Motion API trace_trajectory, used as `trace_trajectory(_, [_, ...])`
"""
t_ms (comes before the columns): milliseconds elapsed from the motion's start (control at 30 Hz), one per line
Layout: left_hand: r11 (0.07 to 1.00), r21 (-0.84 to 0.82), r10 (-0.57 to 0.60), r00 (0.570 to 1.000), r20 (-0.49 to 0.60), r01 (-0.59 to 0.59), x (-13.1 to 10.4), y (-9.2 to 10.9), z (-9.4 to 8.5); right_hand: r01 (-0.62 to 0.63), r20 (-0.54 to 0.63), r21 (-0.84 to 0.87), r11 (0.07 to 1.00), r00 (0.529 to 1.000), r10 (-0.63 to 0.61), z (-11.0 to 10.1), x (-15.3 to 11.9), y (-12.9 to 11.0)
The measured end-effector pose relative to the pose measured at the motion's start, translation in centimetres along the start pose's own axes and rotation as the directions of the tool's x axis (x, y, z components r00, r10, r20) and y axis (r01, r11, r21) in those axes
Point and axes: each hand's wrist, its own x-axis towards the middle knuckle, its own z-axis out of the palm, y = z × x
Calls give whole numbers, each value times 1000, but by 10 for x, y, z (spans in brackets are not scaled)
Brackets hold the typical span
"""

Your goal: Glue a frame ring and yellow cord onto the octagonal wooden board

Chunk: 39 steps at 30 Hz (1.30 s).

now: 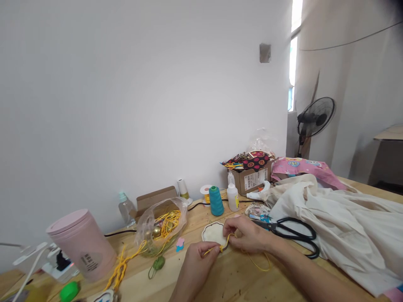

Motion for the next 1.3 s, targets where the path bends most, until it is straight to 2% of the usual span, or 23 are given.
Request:
trace_trajectory(167, [998, 59, 9, 999, -39, -7, 1, 0, -1, 25, 98, 115, 993, 994, -36, 5, -3, -2])
trace_trajectory(467, [999, 42, 1, 1000, -25, 0, 0, 0, 1, 183, 37, 56, 982, 982, -185, 4, 2, -3])
trace_trajectory(567, [999, 39, 0, 999, -32, 1, 0, 1, 1, 147, -2, 59, 987, 989, -147, 4, 3, -5])
trace_trajectory(733, [999, 48, 16, 999, -32, -14, -1, 3, 0, 6, -71, 94, 996, 997, 1, 4, 4, -7])
trace_trajectory(900, [998, 66, 16, 1000, -26, -14, 0, 3, 1, 77, -131, 222, 972, 990, -49, 6, 6, -4])
trace_trajectory(1033, [1000, 7, -16, 999, -36, 17, 0, 0, 1, 87, -127, 291, 953, 991, -51, 7, 6, -3])
trace_trajectory(1300, [991, -114, -85, 993, -85, 75, 0, 0, 2, -69, -102, 309, 948, 989, 106, 13, 6, 2])
